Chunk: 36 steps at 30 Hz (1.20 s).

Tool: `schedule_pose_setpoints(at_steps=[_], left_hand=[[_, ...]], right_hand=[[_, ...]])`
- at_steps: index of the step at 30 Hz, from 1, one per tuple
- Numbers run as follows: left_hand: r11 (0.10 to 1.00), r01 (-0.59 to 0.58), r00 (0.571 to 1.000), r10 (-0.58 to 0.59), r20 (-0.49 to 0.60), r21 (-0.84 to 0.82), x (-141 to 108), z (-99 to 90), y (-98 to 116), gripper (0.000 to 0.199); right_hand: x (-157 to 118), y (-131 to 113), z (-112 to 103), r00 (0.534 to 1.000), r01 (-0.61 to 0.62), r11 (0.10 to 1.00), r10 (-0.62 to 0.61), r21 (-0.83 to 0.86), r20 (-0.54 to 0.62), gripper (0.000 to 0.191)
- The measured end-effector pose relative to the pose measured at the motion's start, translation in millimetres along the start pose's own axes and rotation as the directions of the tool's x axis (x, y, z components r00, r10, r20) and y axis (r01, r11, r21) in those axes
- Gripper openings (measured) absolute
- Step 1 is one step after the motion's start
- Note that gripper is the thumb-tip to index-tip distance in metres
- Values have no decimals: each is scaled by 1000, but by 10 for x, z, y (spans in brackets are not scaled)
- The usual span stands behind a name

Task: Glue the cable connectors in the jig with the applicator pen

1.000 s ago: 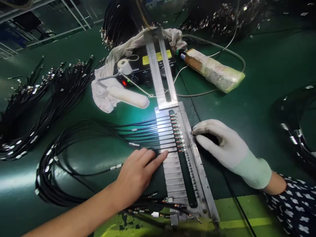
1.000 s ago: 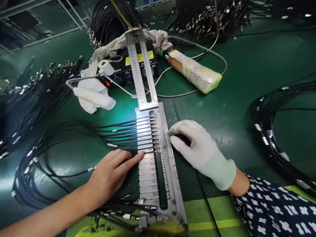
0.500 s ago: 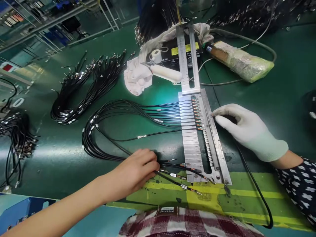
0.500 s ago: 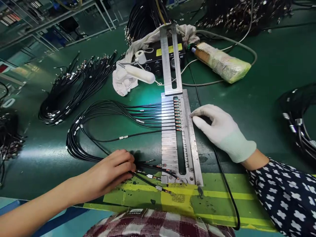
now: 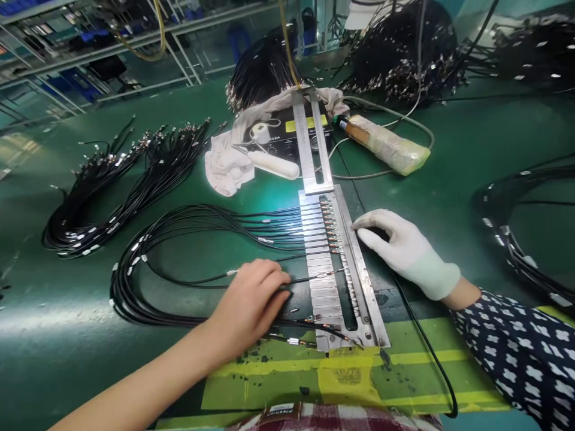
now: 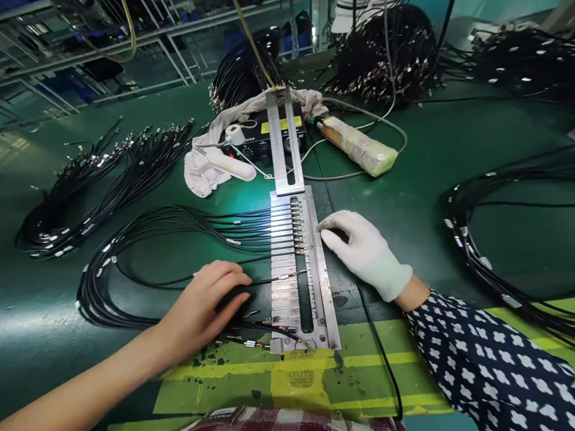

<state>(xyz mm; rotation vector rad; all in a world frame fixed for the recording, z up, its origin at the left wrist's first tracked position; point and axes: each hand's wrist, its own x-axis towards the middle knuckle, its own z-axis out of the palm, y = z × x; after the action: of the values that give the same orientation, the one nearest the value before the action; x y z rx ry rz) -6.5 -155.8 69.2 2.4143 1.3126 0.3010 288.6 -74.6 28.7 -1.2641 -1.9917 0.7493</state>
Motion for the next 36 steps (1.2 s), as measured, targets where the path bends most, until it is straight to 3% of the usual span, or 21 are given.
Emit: schedule_pose_setpoints(at_steps=[4, 8, 10, 13, 18, 22, 24, 28, 30, 32, 36], left_hand=[[994, -14, 1000, 15, 7, -106, 309, 233, 193, 16], [986, 33, 999, -33, 3, -163, 497, 282, 249, 13], [985, 44, 999, -43, 7, -164, 430, 226, 177, 15], [991, 94, 996, -93, 7, -96, 120, 76, -38, 14], [990, 124, 988, -116, -98, 73, -376, -69, -302, 10], [988, 144, 986, -138, -93, 51, -294, 14, -179, 18], [989, 150, 989, -150, -11, 4, -191, 41, -104, 8], [984, 160, 983, -151, 107, -79, -174, 11, -88, 10], [985, 156, 982, -146, 118, -81, -243, -10, -119, 8], [985, 153, 981, -142, 130, -80, -302, -17, -133, 9], [984, 117, 991, -108, 77, -133, -308, -8, -70, 8]], right_hand=[[-3, 1, 2, 1000, 9, 1000, -9, 9, -5, 14], [-3, -3, -4, 1000, 6, 1000, -6, 4, 2, 13], [-3, -8, -10, 1000, 6, 1000, -6, 6, 8, 12], [3, -18, -20, 1000, -2, 1000, 2, 10, 19, 11], [21, -30, -21, 999, -28, 1000, 28, -3, 31, 11], [14, -7, -13, 999, -28, 1000, 28, 5, 15, 11], [-2, 9, -17, 1000, -17, 1000, 17, 23, -13, 12], [-47, -54, -35, 997, 70, 997, -71, -41, -43, 13], [-66, -184, -20, 987, 163, 983, -163, -82, 1, 13], [-72, -378, 40, 957, 273, 958, -261, -93, 125, 10], [-48, -760, 279, 838, 454, 882, -375, -127, 397, 16]])
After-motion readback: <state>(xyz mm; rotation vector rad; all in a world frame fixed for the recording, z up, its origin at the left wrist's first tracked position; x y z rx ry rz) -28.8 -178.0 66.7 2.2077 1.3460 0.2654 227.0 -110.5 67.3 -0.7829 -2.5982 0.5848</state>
